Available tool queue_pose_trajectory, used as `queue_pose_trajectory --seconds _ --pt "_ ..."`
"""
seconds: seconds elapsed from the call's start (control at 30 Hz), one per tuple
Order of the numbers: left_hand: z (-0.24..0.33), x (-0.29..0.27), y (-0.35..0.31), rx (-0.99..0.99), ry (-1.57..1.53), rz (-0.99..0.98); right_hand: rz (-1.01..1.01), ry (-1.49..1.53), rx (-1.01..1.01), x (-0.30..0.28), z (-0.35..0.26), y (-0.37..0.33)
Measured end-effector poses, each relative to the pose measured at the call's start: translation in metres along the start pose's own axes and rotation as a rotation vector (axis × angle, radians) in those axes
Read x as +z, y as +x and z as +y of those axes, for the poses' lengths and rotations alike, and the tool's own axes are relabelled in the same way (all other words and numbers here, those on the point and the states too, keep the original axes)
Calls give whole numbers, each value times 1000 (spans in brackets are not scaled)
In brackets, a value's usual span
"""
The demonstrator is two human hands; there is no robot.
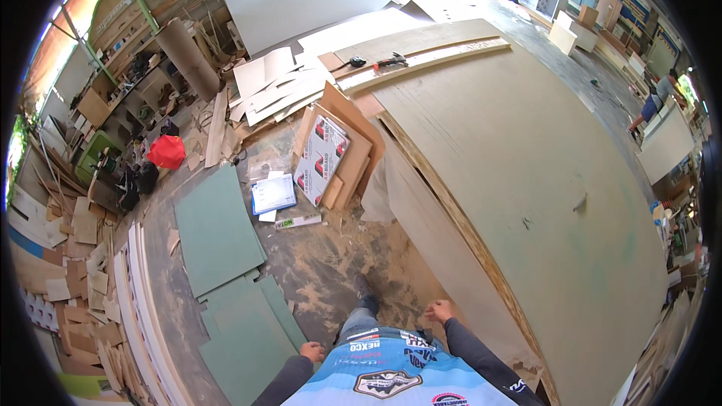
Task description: The person uses a tape measure to mark wood panels, hammers nails into a guide board, and sorts through several green wood panels on the workshop floor.
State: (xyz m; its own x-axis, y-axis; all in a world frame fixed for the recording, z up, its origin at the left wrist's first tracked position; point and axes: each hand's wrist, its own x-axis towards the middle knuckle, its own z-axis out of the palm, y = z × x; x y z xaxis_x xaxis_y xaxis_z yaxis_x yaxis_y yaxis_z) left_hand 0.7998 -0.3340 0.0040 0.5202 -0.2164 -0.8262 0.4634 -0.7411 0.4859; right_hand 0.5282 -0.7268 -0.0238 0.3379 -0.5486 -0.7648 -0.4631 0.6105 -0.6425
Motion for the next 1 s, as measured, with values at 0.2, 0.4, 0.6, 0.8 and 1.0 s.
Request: queue_pose_trajectory --seconds 0.2,0.4,0.6,0.8,1.0 --pt "81 -84 162 732 446 245 -57 95 -240 77 -176 62" --pt "314 -33 195 527 190 23 -16 241 -369 105 -310 88" --pt "408 14 253 580 120 41 -83 67 -632 134 -445 159" --pt "377 7 251 364 -77 360 -23 -182 -813 169 -612 265" --pt "273 9 195 -114 -458 359 349 -684 -1073 212 -760 350"
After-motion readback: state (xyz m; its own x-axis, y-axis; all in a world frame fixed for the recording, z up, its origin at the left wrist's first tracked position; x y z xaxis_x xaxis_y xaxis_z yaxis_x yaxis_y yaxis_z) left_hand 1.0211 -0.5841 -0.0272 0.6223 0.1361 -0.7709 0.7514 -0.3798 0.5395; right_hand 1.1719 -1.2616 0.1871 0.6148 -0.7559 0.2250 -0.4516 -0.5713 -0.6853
